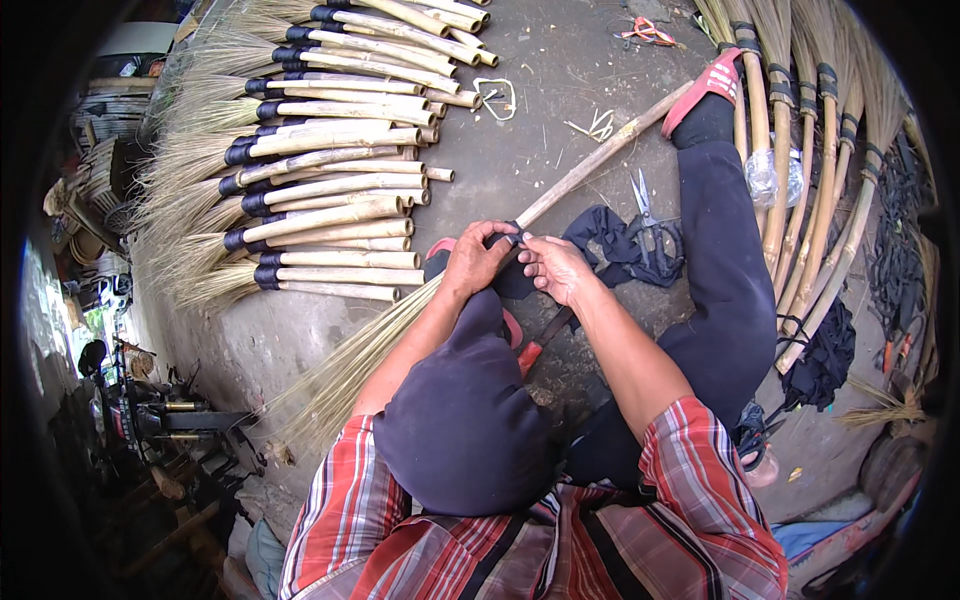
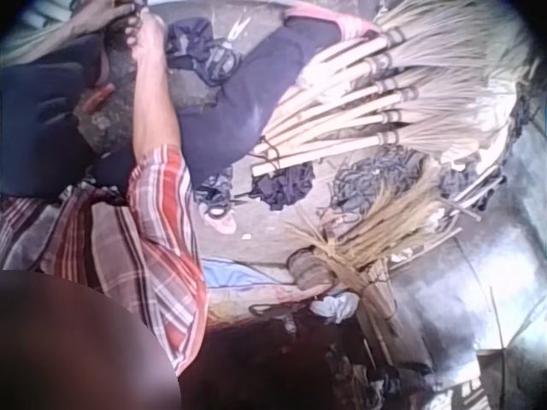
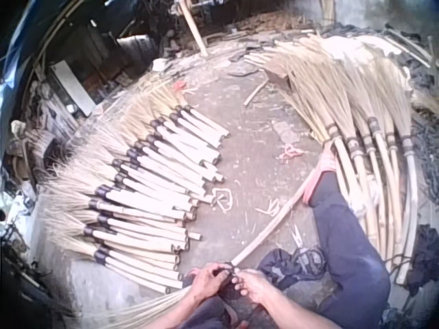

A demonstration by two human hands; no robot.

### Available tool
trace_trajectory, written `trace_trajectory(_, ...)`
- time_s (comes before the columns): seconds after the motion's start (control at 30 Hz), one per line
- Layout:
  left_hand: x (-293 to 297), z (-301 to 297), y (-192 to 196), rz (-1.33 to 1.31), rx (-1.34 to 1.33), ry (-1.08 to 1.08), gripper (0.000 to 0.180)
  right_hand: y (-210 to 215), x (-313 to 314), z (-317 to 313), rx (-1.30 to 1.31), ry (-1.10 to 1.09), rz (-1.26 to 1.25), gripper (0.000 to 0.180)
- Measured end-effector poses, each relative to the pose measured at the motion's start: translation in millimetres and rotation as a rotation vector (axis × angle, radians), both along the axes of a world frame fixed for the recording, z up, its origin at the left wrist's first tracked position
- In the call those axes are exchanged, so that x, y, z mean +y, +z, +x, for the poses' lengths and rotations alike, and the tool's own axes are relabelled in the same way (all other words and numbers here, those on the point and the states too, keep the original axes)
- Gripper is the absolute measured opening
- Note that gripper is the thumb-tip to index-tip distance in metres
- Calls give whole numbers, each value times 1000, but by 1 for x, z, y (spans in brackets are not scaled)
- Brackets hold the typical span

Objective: The person sits on the floor and wraps a black strip around the junction of a broom's bristles and handle. They use a knife to cut the strip and scissors to trim the excess, repeating the process on multiple brooms.

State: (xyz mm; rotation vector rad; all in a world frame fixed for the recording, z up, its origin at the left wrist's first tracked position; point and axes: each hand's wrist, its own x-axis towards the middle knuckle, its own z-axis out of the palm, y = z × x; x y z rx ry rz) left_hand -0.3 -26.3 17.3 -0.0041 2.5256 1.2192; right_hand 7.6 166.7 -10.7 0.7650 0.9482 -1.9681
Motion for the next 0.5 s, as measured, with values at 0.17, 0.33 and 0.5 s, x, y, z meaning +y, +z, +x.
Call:
trace_trajectory(0.17, 11, 9, 2, -224, 62, 0, 72, 12, 12, 7, 130, 1, 178, 20)
trace_trajectory(0.33, 9, -3, 16, -439, 48, -137, 73, 25, 30, 13, 165, 0, 232, 21)
trace_trajectory(0.5, 13, -3, 19, -360, -18, -196, 57, 28, 36, 14, 166, -33, 264, 22)
